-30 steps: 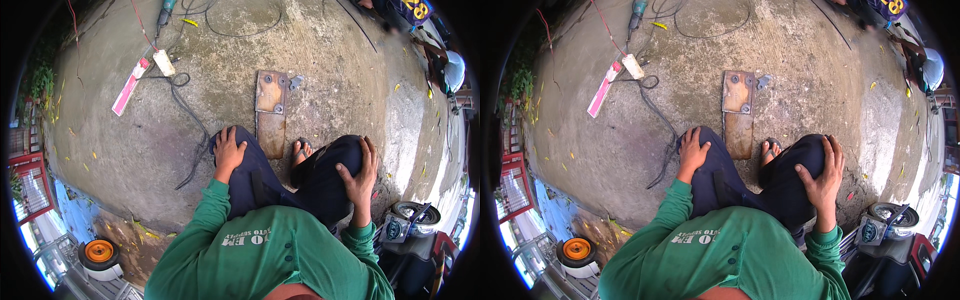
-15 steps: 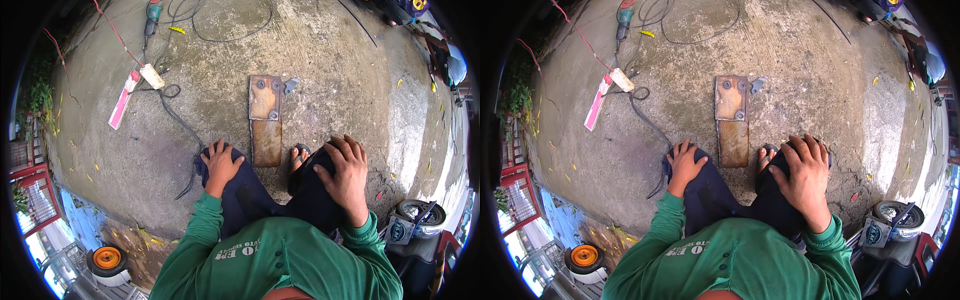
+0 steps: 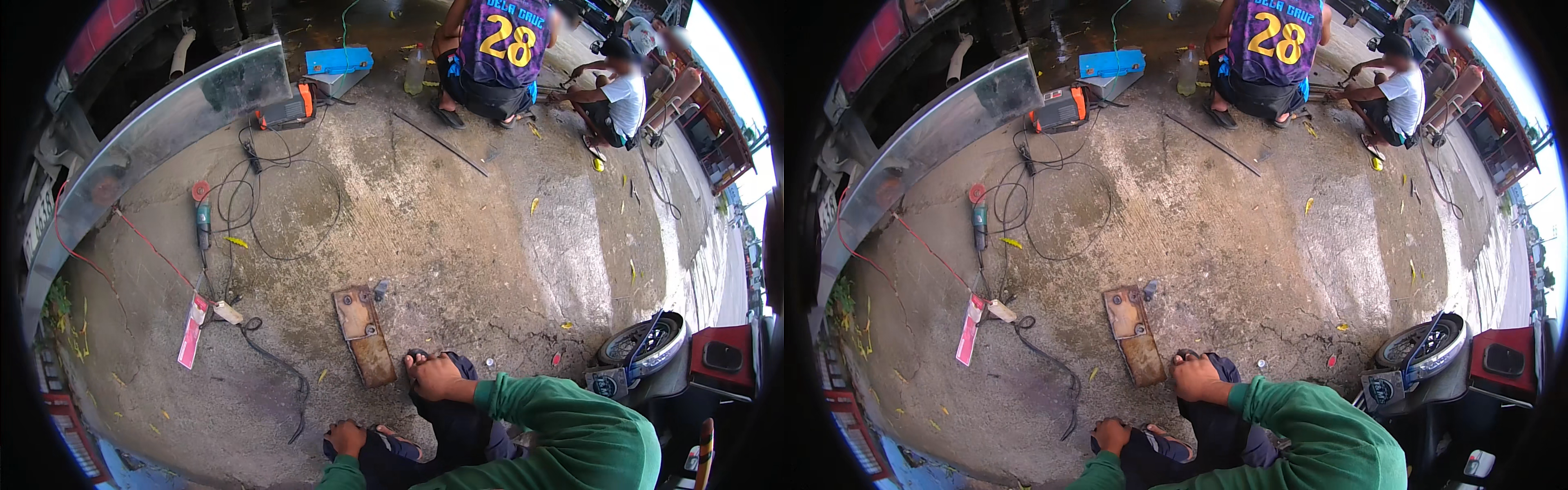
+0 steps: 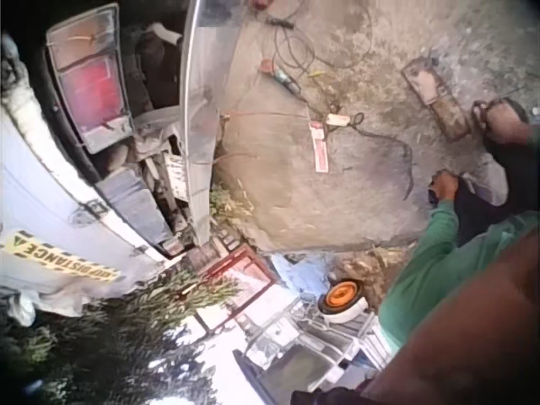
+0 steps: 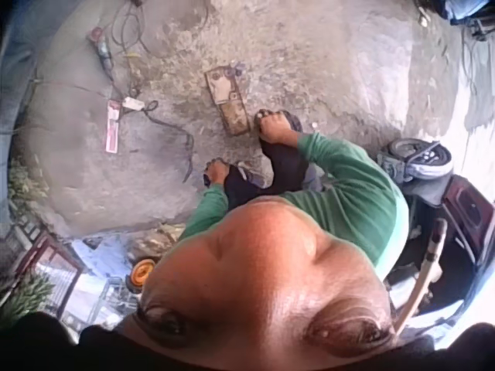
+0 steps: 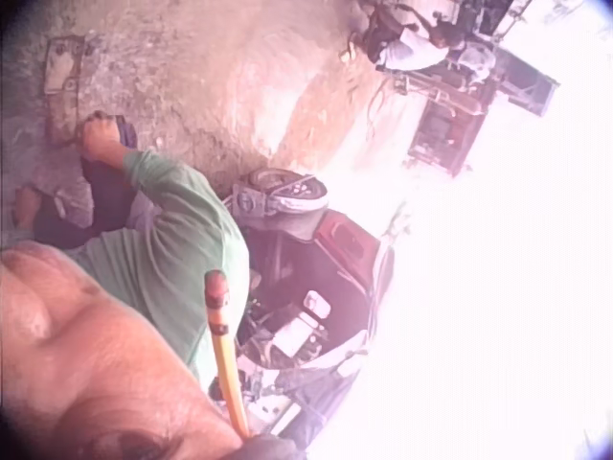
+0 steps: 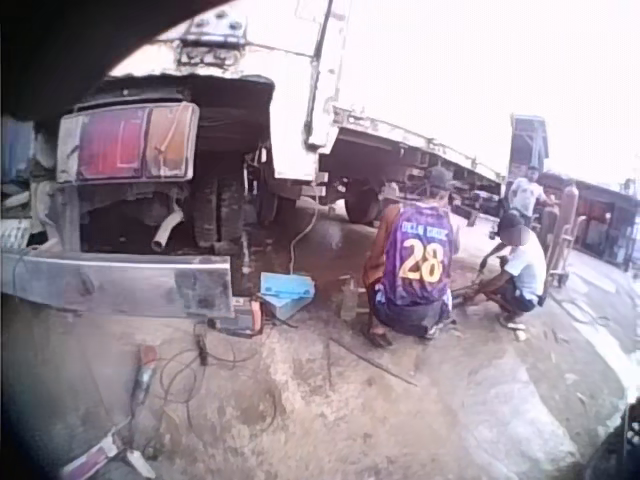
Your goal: The person uses a welding torch to heat and weld a metal plate on the ground, then picks up the plate and walks to a puddle to cool it. The person also handles a hammer and an angle grinder.
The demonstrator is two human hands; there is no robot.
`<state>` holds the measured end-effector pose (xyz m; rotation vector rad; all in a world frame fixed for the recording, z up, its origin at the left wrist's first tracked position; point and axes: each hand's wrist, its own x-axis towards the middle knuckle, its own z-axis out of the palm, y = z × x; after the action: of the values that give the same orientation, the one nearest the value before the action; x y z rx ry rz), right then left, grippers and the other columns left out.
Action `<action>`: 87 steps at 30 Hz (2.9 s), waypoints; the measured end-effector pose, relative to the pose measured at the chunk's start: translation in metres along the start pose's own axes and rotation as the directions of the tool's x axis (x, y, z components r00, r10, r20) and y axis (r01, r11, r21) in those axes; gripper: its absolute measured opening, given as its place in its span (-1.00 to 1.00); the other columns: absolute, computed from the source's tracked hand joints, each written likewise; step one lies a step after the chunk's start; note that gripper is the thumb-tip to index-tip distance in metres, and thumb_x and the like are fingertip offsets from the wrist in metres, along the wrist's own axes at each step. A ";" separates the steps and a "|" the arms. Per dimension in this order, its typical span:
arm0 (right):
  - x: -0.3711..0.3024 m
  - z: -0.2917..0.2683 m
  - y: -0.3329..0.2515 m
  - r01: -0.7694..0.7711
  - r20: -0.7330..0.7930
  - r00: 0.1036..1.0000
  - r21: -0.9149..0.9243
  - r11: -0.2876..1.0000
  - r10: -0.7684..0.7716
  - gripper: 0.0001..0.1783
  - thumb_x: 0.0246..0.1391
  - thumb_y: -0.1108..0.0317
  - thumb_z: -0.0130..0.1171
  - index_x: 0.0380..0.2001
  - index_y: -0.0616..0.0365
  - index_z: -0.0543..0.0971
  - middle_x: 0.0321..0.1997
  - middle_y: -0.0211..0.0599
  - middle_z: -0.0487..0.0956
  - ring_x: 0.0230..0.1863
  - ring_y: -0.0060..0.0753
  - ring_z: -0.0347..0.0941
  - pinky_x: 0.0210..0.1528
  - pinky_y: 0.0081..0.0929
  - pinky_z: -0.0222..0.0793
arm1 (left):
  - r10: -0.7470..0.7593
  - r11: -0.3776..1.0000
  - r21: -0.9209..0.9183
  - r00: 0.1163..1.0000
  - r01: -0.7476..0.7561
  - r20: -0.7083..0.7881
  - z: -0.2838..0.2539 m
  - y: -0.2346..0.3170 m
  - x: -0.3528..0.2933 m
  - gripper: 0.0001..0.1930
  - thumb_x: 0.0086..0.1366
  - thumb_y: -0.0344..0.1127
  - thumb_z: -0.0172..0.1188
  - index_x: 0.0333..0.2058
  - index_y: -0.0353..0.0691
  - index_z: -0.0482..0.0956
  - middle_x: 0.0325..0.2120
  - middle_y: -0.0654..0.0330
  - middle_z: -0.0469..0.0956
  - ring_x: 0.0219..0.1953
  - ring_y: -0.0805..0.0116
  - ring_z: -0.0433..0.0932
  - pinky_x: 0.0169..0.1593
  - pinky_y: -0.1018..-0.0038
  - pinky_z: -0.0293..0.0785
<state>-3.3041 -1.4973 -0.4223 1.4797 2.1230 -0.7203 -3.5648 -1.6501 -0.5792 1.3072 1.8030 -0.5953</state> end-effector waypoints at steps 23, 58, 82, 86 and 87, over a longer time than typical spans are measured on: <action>-0.403 0.043 0.032 -0.448 0.238 0.893 0.410 0.795 0.381 -0.45 0.08 -0.07 0.19 -0.01 0.10 0.66 0.03 0.09 0.64 0.08 0.13 0.57 0.16 -0.07 0.48 | 0.048 0.798 -0.598 0.996 -0.080 -0.069 0.033 -0.224 -0.408 -0.75 0.11 -0.26 0.43 -0.32 -0.32 0.68 -0.53 0.02 0.65 -0.49 0.12 0.61 -0.27 0.25 0.52; -0.326 -0.071 -0.066 0.246 0.016 0.937 0.678 0.693 -0.349 -0.73 0.16 0.16 0.31 -0.27 0.16 0.69 -0.31 -0.07 0.69 -0.25 -0.06 0.65 -0.15 -0.22 0.52 | 0.052 0.527 -0.844 0.995 -0.101 -0.087 -0.107 -0.181 -0.519 -0.75 0.27 -0.31 0.30 -0.14 -0.34 0.61 -0.31 0.10 0.70 -0.22 0.22 0.68 -0.11 0.30 0.58; -0.198 -0.114 -0.297 -0.266 0.676 0.669 0.605 0.750 -0.308 -0.52 0.25 0.04 0.19 0.02 0.19 0.68 -0.11 0.00 0.70 -0.04 -0.09 0.64 0.10 -0.21 0.52 | 0.904 0.013 -0.759 0.333 -0.651 -0.270 -0.190 -0.335 -0.323 -0.56 0.51 0.01 0.08 -0.13 -0.30 0.66 -0.54 0.28 0.59 -0.50 0.46 0.56 -0.33 0.39 0.51; -0.046 -0.152 -0.323 -0.113 0.689 0.718 0.257 0.960 -0.099 -0.41 0.09 -0.07 0.32 0.01 0.18 0.65 -0.19 0.06 0.70 -0.12 0.04 0.65 -0.01 -0.05 0.55 | 0.597 0.751 -0.650 0.301 0.117 0.744 -0.247 -0.342 -0.194 -0.69 0.44 -0.11 0.16 -0.06 -0.22 0.60 -0.48 0.18 0.65 -0.54 0.37 0.66 -0.41 0.37 0.62; 0.001 -0.151 -0.319 0.057 0.523 0.845 0.118 0.991 -0.111 -0.36 0.08 -0.07 0.33 0.08 0.17 0.60 -0.14 0.06 0.69 0.01 0.05 0.62 0.06 -0.03 0.52 | 0.523 0.773 -0.617 0.398 0.151 0.753 -0.255 -0.344 -0.132 -0.70 0.42 -0.12 0.18 -0.05 -0.20 0.59 -0.48 0.18 0.66 -0.55 0.38 0.66 -0.41 0.38 0.62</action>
<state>-3.6160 -1.4910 -0.2569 1.0673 1.7463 -1.1330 -3.9539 -1.6505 -0.3567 0.4846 0.7237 -0.3868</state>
